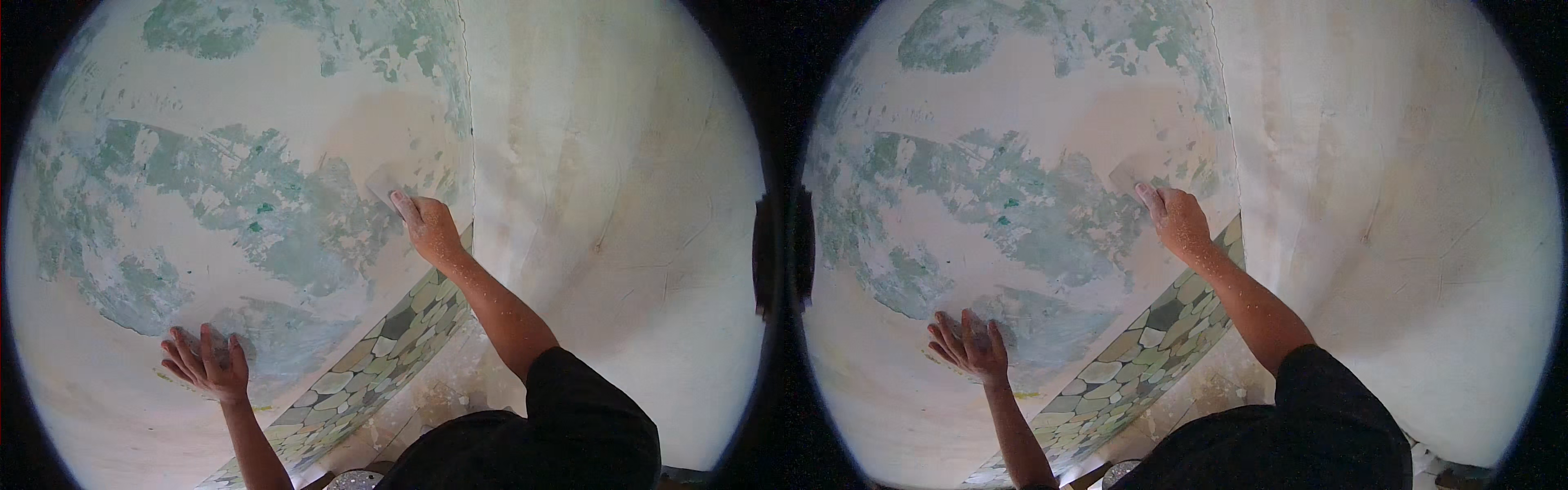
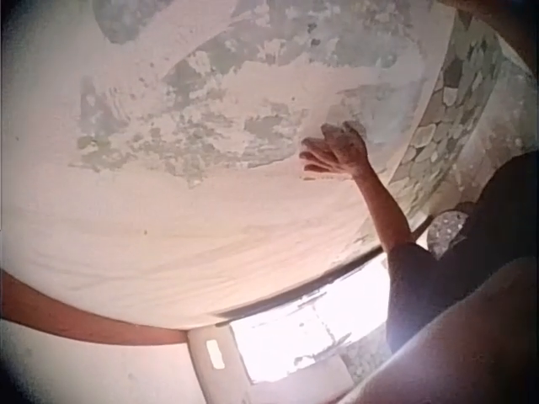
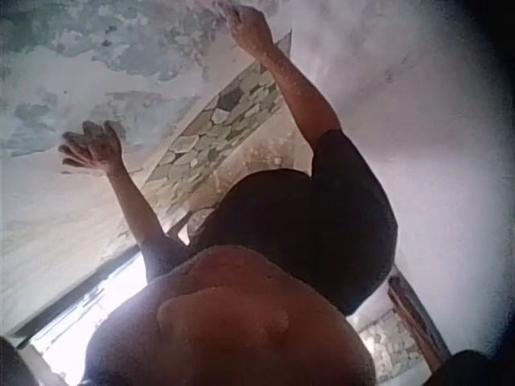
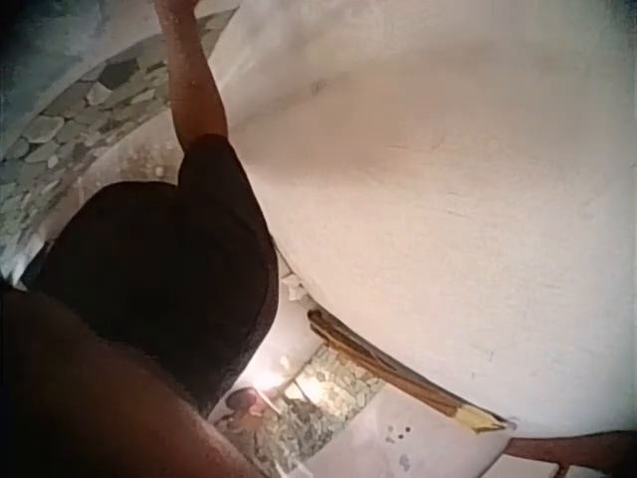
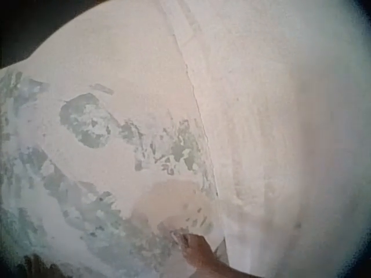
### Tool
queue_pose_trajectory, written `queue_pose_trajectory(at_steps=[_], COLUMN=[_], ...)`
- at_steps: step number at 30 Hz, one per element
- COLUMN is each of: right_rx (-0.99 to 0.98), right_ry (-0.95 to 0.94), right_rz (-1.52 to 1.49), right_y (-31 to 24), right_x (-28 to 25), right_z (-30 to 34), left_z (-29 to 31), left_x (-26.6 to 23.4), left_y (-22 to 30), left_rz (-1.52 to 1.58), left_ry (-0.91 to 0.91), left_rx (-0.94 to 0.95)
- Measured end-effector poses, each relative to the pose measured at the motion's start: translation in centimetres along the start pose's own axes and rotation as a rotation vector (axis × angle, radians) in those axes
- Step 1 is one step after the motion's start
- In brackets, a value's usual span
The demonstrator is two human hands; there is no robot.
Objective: Scrape paint or wallpaper residue from a wall using a putty knife.
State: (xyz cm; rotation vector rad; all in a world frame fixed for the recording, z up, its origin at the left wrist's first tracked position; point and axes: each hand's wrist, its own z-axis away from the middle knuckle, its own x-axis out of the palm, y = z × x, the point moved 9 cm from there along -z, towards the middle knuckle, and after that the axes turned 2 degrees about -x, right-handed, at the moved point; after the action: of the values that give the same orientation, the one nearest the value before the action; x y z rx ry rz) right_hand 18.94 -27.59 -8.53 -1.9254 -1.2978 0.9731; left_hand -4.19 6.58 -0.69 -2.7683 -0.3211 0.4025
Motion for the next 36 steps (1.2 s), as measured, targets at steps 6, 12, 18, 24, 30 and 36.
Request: queue_pose_trajectory(at_steps=[6, 12, 18, 24, 30, 36], right_rx=[0.129, 0.048, 0.125, 0.106, 0.088, 0.107], right_ry=[-0.017, 0.003, -0.002, -0.042, -0.089, -0.115], right_rz=[0.022, 0.106, 0.157, 0.158, 0.163, 0.192], right_y=[5.1, 3.9, 5.8, 5.8, 3.4, 5.9], right_x=[-2.0, -3.1, -4.1, -5.7, -4.3, -6.0], right_z=[1.9, -0.9, -0.1, -2.3, -3.8, -2.1], left_z=[0.0, 0.0, 0.0, 0.0, 0.2, 0.1], left_x=[-0.1, 0.1, -0.2, -0.1, 0.1, -0.2], left_y=[-0.1, 0.2, -0.1, 0.1, -0.2, -0.3], left_rz=[-0.023, -0.01, -0.024, -0.002, -0.031, -0.024], left_ry=[0.012, -0.003, 0.018, 0.022, 0.008, 0.003], left_rx=[0.009, 0.004, 0.007, 0.01, 0.003, -0.015])
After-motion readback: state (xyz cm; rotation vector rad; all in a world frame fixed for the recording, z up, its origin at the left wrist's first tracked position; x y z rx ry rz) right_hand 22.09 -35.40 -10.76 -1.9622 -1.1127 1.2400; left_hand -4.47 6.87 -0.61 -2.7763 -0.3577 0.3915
